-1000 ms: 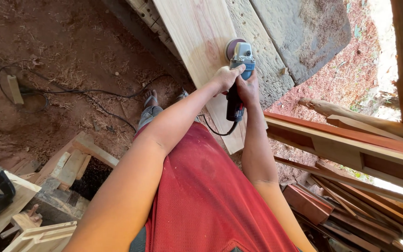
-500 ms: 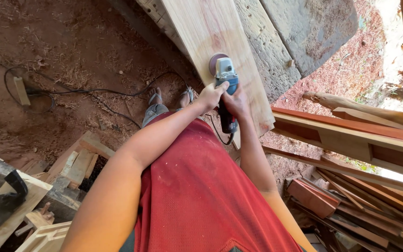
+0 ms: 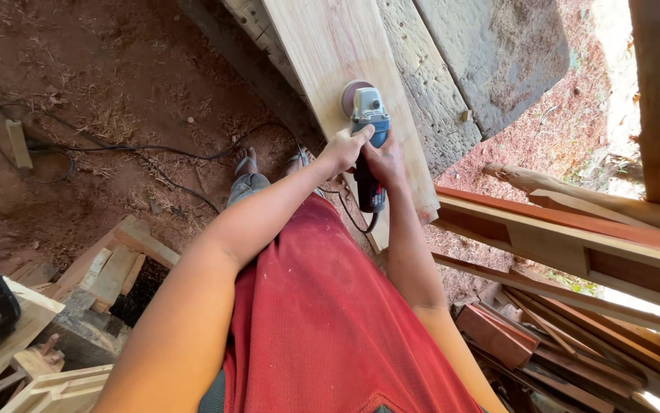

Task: The person uses an electric sander to smooth the surface of a long wooden plank resting on a workbench. They move the sander back and forth along the length of the plank, covering the entire surface area.

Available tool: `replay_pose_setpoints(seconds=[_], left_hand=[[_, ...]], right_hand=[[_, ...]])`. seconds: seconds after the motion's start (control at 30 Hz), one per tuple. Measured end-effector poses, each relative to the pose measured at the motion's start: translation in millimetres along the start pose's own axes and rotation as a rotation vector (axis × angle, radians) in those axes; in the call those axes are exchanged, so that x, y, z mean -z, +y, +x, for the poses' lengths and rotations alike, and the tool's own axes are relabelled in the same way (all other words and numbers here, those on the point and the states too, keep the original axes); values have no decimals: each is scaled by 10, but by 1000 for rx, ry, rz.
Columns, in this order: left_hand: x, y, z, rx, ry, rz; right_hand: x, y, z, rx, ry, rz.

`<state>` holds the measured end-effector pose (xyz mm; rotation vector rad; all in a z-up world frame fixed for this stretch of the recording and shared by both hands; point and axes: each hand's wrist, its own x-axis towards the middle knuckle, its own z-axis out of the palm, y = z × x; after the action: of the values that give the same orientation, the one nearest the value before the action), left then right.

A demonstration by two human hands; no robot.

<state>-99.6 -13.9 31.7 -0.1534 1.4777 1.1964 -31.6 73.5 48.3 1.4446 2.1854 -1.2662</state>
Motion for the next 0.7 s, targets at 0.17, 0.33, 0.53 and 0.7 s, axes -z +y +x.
replay_pose_setpoints(seconds=[0.17, 0.33, 0.53, 0.7], left_hand=[[-264, 69, 312, -18, -23, 22], [-457, 170, 462, -29, -50, 84], [-667, 260, 374, -7, -129, 147], [-766, 146, 153, 47, -228, 196]], right_hand=[[213, -201, -36, 64, 38, 78], [419, -119, 7, 35, 54, 112], [477, 384, 172, 110, 142, 286], [435, 752, -53, -46, 281, 148]])
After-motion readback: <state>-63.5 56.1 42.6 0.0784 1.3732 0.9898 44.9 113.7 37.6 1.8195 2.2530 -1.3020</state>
